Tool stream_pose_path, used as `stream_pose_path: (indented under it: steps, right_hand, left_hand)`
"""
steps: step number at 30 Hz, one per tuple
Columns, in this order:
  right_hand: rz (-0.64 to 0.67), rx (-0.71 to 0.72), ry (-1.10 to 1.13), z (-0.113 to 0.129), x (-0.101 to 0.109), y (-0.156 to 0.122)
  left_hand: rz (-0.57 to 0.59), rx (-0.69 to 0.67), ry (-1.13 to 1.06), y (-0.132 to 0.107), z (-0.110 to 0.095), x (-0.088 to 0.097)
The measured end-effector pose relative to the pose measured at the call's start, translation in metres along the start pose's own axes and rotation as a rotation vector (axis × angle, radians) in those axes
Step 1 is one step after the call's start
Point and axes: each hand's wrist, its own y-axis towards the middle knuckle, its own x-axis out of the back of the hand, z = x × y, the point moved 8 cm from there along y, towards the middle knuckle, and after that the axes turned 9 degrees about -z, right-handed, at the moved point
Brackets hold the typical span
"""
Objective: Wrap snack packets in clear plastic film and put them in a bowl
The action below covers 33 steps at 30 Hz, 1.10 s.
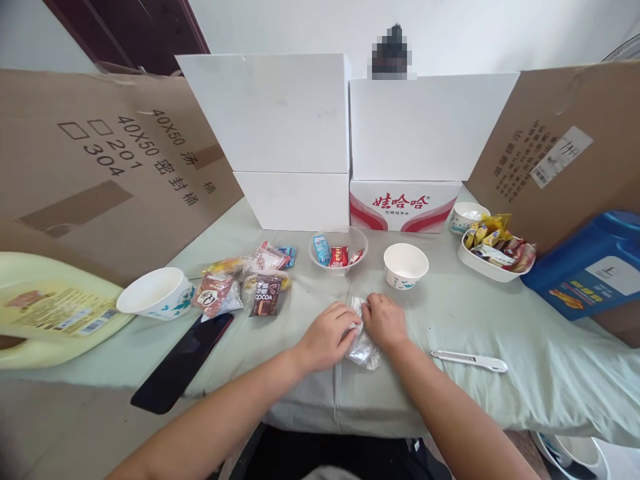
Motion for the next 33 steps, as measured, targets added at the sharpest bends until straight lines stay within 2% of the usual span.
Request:
stream_pose_path:
  steps: [3, 6, 8, 10, 12, 15, 17, 19, 21, 23, 25, 29, 33]
  right_hand:
    - [-0.028, 0.003, 0.034, -0.006, 0.009, 0.005]
    - [-0.088, 0.018, 0.071, -0.011, 0.03, 0.007]
    - [-0.084, 0.143, 0.115, 0.0, 0.043, -0.004]
    - [-0.012, 0.343, 0.148, 0.024, 0.048, -0.031]
    - [0.09, 0.486, 0.125, 0.044, 0.049, -0.07]
    - [0.198, 0.545, 0.073, 0.056, 0.057, -0.123]
    - [0.256, 0.606, 0.14, 0.062, 0.069, -0.142]
    - [0.274, 0.604, 0.258, 0.061, 0.083, -0.139]
    - [0.224, 0.5, 0.346, 0.052, 0.093, -0.118]
    - [0.159, 0.376, 0.366, 0.041, 0.093, -0.095]
    - [0.155, 0.334, 0.336, 0.037, 0.082, -0.08]
    - [0.171, 0.406, 0.251, 0.041, 0.063, -0.079]
    - [0.098, 0.46, 0.255, 0.043, 0.069, -0.085]
  left_hand:
    - [0.162, -0.089, 0.043, 0.021, 0.022, -0.028]
    - [0.153, -0.082, 0.062, 0.02, 0.04, -0.04]
    - [0.125, -0.065, 0.056, 0.015, 0.045, -0.04]
    - [0.129, -0.061, 0.059, 0.011, 0.045, -0.04]
    - [0.159, -0.071, 0.082, 0.009, 0.043, -0.041]
    - [0.206, -0.088, 0.143, 0.009, 0.041, -0.044]
    - [0.219, -0.096, 0.16, 0.009, 0.04, -0.046]
    - [0.207, -0.103, 0.14, 0.01, 0.04, -0.045]
    - [0.164, -0.106, 0.094, 0.012, 0.039, -0.04]
    - [0.1, -0.102, 0.038, 0.014, 0.038, -0.031]
    - [0.072, -0.109, -0.027, 0.016, 0.036, -0.024]
    - [0.169, -0.174, -0.167, 0.014, 0.029, -0.028]
    - [0.207, -0.19, -0.171, 0.011, 0.029, -0.034]
